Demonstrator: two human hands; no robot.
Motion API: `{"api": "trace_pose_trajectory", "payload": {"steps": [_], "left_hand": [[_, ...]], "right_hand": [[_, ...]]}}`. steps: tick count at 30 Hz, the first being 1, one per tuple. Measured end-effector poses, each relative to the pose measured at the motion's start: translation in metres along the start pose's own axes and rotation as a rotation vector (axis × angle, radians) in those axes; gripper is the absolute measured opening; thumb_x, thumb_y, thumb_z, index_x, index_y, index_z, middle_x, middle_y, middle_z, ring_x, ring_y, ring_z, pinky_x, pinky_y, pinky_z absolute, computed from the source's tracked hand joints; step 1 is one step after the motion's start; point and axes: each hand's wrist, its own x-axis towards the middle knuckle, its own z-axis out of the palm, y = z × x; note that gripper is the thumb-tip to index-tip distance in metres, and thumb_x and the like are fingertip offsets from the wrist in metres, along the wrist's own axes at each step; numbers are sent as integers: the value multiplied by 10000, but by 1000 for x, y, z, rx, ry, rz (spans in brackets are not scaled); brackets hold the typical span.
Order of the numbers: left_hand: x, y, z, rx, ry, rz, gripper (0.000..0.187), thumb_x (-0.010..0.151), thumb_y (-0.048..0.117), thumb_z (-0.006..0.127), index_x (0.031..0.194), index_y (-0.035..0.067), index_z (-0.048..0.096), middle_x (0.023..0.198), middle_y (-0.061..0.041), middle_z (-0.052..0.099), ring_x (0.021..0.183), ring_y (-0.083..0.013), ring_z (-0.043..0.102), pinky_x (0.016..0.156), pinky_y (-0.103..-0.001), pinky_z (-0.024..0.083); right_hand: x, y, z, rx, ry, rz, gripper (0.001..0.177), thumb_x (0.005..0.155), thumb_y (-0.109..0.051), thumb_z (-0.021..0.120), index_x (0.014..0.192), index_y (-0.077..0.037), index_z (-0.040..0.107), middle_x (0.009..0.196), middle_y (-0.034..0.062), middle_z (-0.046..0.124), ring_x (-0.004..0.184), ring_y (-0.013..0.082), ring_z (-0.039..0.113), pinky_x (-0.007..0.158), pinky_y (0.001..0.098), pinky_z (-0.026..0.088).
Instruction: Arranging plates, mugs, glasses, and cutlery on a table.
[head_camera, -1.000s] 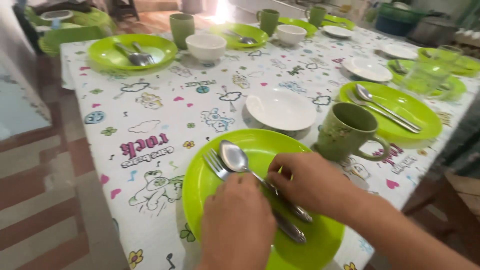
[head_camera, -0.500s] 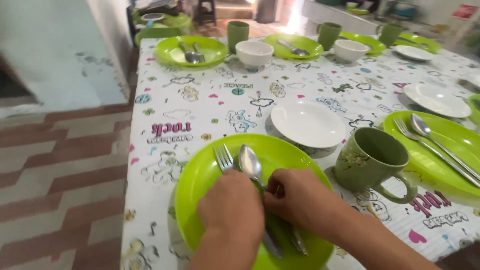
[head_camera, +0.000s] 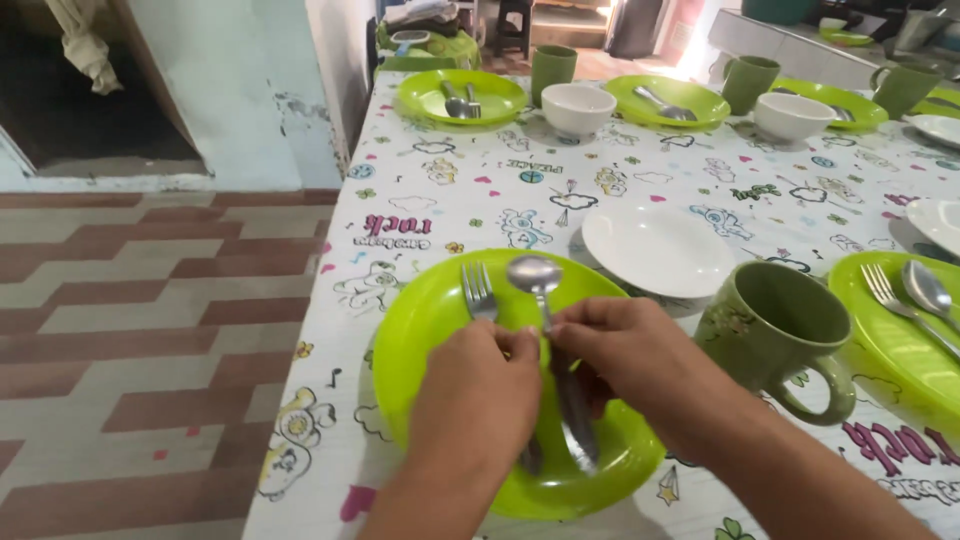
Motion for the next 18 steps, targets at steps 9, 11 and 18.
{"api": "trace_pose_trajectory", "payload": {"steps": [9, 11, 18], "left_hand": [[43, -27, -15, -194, 19, 17, 248, 873, 291, 690, 904, 64, 785, 802, -141, 781, 756, -255, 762, 733, -391, 574], [52, -35, -16, -177, 18, 28, 257, 883, 297, 685, 902, 60, 783, 800, -142, 782, 746, -258, 763, 728, -392, 573], [56, -37, -26, -124, -10, -40, 255, 903, 292, 681, 913, 55, 776, 810, -150, 771, 749, -278, 766, 729, -415, 575]], "right_hand": [[0, -12, 42, 34, -48, 68, 296, 981, -285, 632, 931, -11, 733, 666, 54, 669, 525, 144, 611, 529, 290, 501], [3, -16, 49, -108, 20, 74, 287, 973, -305, 647, 953, -35, 744, 695, 51, 676, 536, 157, 616, 530, 319, 497], [18, 2, 61, -610, 179, -61, 303, 907, -353, 719, 1067, -97, 746, 827, 127, 796, 667, 217, 756, 696, 359, 604]]}}
